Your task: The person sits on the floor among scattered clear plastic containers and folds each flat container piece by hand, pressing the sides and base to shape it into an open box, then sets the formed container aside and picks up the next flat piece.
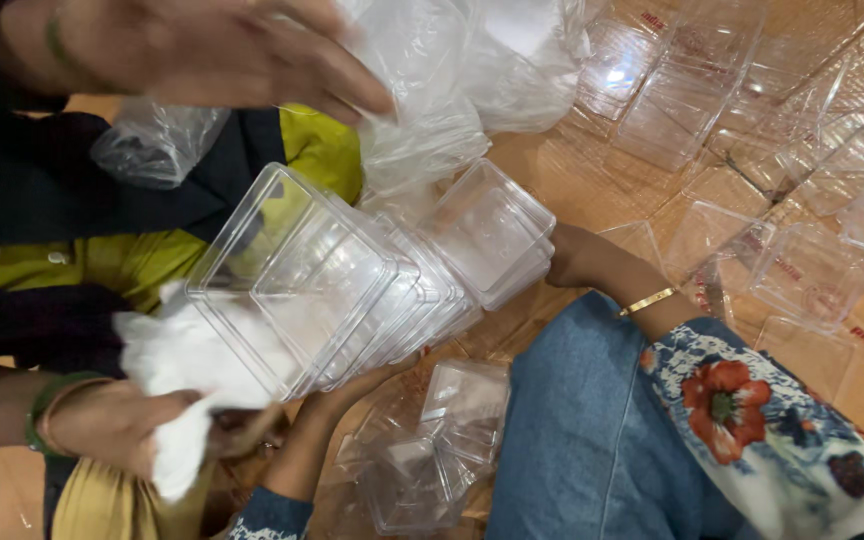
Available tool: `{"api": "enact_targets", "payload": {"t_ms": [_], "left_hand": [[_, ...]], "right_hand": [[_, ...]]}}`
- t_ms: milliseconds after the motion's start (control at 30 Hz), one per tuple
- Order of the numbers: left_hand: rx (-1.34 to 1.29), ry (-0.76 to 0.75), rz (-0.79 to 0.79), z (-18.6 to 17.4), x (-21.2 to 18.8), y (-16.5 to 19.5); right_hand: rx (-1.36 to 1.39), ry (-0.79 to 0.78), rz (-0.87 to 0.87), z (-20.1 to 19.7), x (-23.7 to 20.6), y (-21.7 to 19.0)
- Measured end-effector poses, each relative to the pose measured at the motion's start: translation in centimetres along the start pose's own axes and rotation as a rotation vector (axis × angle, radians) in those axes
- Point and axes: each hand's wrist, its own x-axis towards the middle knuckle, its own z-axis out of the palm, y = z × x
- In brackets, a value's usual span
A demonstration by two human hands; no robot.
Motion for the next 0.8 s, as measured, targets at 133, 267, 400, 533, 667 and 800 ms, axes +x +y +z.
{"api": "enact_targets", "payload": {"t_ms": [133,267,400,533,667,800], "left_hand": [[0.021,0.008,0.008,-0.1,-0.2,0.2],[0.05,0.019,0.031,0.1,-0.8,0.6],[0.127,0.057,0.074,0.3,-1.3,1.6],[0.54,0.212,0.153,-0.1,-3.8,4.2],[1.187,0.392,0.169,0.6,-9.6,8.9],[1.259,0.321,0.219,4.0,-13.6,13.6]], "right_hand": [[0.028,0.098,-0.08,-1.2,-1.3,-1.6],[0.287,0.25,0.034,-3.5,-5.9,-4.5],[0.415,0.536,0.092,-6.5,-15.8,-7.1],[0.377,0.906,0.195,-8.3,-30.2,-7.3],[0.128,1.059,0.518,-6.9,-40.0,-4.7],[-0.244,0.861,0.454,-3.8,-39.2,-2.5]]}}
